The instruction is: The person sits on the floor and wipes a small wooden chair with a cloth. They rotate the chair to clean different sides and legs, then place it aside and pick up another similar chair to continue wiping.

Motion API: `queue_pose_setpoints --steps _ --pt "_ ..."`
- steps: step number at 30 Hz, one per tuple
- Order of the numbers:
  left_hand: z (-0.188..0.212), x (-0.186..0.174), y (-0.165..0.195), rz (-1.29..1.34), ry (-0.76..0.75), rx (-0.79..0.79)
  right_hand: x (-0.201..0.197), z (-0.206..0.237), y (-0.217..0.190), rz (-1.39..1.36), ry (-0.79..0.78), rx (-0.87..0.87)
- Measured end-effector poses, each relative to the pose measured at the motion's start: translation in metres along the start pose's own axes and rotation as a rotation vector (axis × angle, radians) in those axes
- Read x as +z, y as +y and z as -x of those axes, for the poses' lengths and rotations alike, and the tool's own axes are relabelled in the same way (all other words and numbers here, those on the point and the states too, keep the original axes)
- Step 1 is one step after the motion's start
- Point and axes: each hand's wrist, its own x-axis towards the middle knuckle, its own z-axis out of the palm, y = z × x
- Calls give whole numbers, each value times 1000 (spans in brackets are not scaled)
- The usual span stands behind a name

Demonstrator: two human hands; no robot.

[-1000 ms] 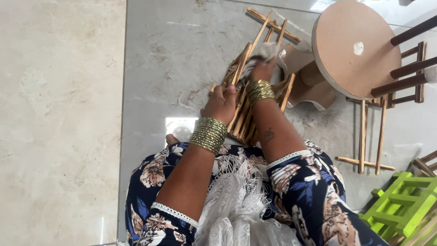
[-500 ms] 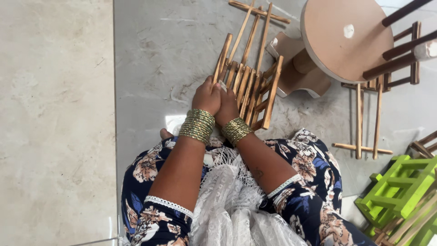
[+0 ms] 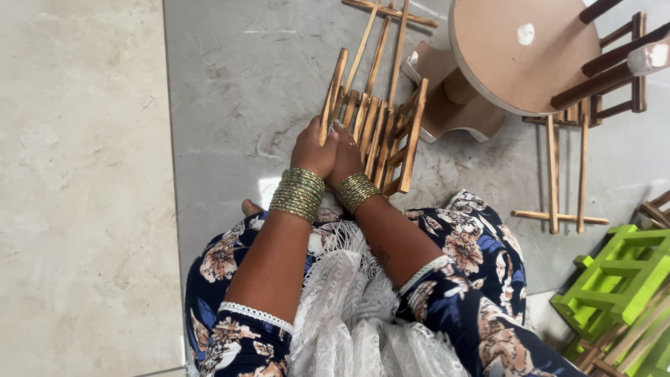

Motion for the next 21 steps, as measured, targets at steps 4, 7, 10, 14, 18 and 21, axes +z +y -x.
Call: queue_pose_setpoints --steps 4,7,10,14,18,21 --pt "2 1 -2 96 -26 -6 -6 -21 -3 290 -164 41" --pt "2 6 -1 127 -9 38 -12 -33 1 253 -170 178" --pt "3 14 -5 111 -29 -38 -13 -26 6 299 -114 63" --pt "2 28 -15 -28 -4 -75 -23 2 5 130 -177 44" --pt "9 44 -20 19 13 -2 -45 27 -8 -27 -218 324" --pt "12 43 -16 42 -10 -11 -58 45 -20 29 -385 333"
